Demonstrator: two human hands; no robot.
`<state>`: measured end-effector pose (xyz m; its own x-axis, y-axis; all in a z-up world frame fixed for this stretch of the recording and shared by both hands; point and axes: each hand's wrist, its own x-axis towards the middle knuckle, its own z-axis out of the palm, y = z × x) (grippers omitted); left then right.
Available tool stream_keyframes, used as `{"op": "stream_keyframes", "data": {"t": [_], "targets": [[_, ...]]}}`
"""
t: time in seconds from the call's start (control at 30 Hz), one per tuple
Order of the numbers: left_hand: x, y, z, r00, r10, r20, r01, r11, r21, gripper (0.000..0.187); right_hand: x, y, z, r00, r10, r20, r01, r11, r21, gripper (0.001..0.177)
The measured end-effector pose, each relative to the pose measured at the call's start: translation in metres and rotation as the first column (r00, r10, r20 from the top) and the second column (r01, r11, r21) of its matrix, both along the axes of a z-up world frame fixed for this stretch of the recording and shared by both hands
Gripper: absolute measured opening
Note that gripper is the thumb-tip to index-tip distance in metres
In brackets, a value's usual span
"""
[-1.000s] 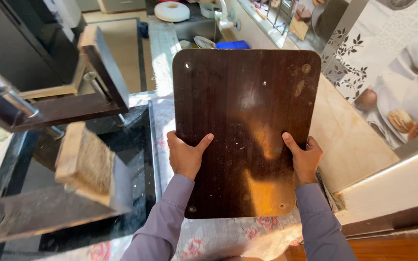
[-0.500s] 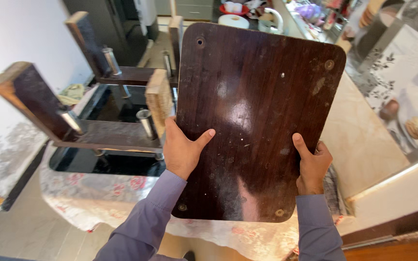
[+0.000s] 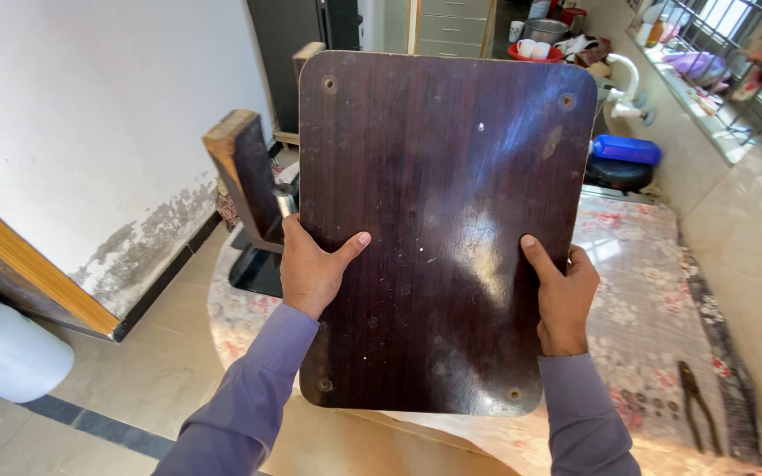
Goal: The person assembles a small wooden stool by inserting metal sleeves and washers into the legs, then placing the seat on top and securing it with washers. The person handles metal sleeves, washers, and the wooden seat throughout the process.
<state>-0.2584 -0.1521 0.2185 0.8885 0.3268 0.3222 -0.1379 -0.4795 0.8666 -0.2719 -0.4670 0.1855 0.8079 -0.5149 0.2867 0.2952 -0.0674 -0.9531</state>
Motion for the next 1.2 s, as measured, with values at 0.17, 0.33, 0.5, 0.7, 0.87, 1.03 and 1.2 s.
{"op": "stream_keyframes", "data": {"t": [0.17,0.33,0.5,0.7,0.87,1.03,1.2], "targets": [[0.062,0.089,0.008,0.996,-0.078,0.043,0.076,0.996,0.044,0.094,0.031,0.069,0.025,0.999,0.043,0.02,-0.043,0.999,-0.02,0.044],[0.135,0.155,0.044,0.982,-0.179,0.059,0.167,0.971,0.172,0.095,0.062,0.125,0.07,0.988,0.153,0.017,-0.15,0.982,-0.118,0.052],[0.2,0.192,0.094,0.962,-0.22,-0.164,0.261,0.917,0.301,0.109,0.094,0.138,0.117,0.956,0.251,-0.152,-0.278,0.941,-0.195,0.049],[0.27,0.211,0.143,0.825,-0.509,-0.246,0.529,0.848,0.022,0.092,0.163,0.133,0.166,0.881,0.356,-0.312,-0.375,0.927,-0.001,0.041],[0.326,0.208,0.158,0.787,-0.483,-0.384,0.509,0.86,-0.039,0.085,0.215,0.121,0.174,0.814,0.387,-0.433,-0.4,0.914,0.065,0.035],[0.374,0.193,0.148,0.76,-0.51,-0.402,0.508,0.853,-0.121,0.084,0.274,0.099,0.156,0.816,0.366,-0.447,-0.436,0.898,-0.061,0.038],[0.416,0.174,0.135,0.74,-0.437,-0.511,0.484,0.874,-0.047,0.079,0.323,0.067,0.149,0.801,0.347,-0.488,-0.441,0.893,-0.09,0.039]]}}
